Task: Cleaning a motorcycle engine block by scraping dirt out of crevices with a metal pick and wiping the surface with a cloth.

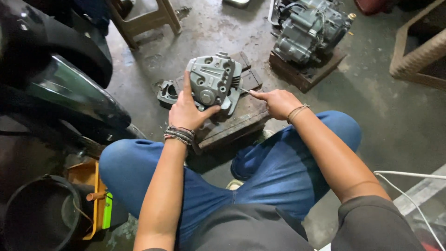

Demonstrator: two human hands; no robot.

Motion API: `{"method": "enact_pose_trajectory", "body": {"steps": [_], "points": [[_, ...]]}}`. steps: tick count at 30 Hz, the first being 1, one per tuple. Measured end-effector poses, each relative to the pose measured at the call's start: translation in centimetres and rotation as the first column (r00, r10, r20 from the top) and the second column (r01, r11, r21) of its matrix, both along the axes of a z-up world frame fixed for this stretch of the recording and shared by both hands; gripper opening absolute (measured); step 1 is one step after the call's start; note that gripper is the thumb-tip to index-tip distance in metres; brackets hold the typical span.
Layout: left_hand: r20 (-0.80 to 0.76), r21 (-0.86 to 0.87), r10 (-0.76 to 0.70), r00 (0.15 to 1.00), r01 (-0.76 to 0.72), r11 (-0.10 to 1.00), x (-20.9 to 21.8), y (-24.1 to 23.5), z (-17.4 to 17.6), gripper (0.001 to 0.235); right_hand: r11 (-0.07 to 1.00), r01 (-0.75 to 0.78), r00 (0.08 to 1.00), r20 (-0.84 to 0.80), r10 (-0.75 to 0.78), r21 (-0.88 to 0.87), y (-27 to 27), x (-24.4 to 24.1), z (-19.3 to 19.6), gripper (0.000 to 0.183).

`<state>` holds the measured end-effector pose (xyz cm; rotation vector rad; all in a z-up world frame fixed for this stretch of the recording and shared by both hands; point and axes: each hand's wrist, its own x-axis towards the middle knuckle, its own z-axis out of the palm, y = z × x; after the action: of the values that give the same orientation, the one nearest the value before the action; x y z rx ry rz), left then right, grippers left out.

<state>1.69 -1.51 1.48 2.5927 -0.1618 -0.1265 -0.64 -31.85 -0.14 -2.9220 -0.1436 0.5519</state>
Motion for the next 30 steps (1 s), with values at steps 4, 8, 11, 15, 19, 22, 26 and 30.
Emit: {"method": "enact_pose_trajectory", "body": {"steps": [4,8,11,15,19,22,26,30], "points": [[0.005,0.01,0.033,0.999,-0.033,0.999,-0.4,-0.1,-0.5,0.13,0.999,0.031,0.999,-0.044,-0.029,0.031,0.2,-0.6,1.2,0.062],[0.041,-0.024,0.021,0.999,-0.02,1.0,0.0,-0.1,-1.3,0.132,0.999,0.035,0.999,-0.015,-0.035,-0.028,0.5,-0.2,0.9,0.064],[0.056,-0.028,0.017,0.998,-0.016,0.999,-0.1,0.0,-1.7,0.133,1.0,0.03,0.998,-0.063,-0.03,-0.008,0.7,-0.7,1.5,0.063],[0.071,-0.041,0.013,0.997,-0.01,0.999,0.0,-0.1,-1.8,0.135,0.999,0.041,0.996,-0.077,-0.04,0.006,0.8,-1.4,2.1,0.06],[0.073,-0.054,0.008,0.997,-0.004,0.999,-0.1,-0.1,-1.5,0.135,0.998,0.059,0.997,-0.051,-0.059,-0.003,0.6,-1.2,1.1,0.06],[0.072,-0.065,0.009,0.997,-0.004,0.998,-0.2,0.0,-1.6,0.134,0.999,0.045,0.999,0.005,-0.045,-0.01,0.7,-0.8,0.5,0.059],[0.082,-0.069,0.008,0.997,-0.002,0.998,-0.2,-0.1,-1.5,0.134,0.998,-0.013,0.998,0.06,0.017,-0.057,1.0,-1.0,-0.2,0.06],[0.089,-0.073,0.002,0.996,0.005,0.997,-0.3,0.0,-1.6,0.134,0.994,-0.111,0.991,0.072,0.111,-0.008,2.1,-2.1,0.3,0.062]]}}
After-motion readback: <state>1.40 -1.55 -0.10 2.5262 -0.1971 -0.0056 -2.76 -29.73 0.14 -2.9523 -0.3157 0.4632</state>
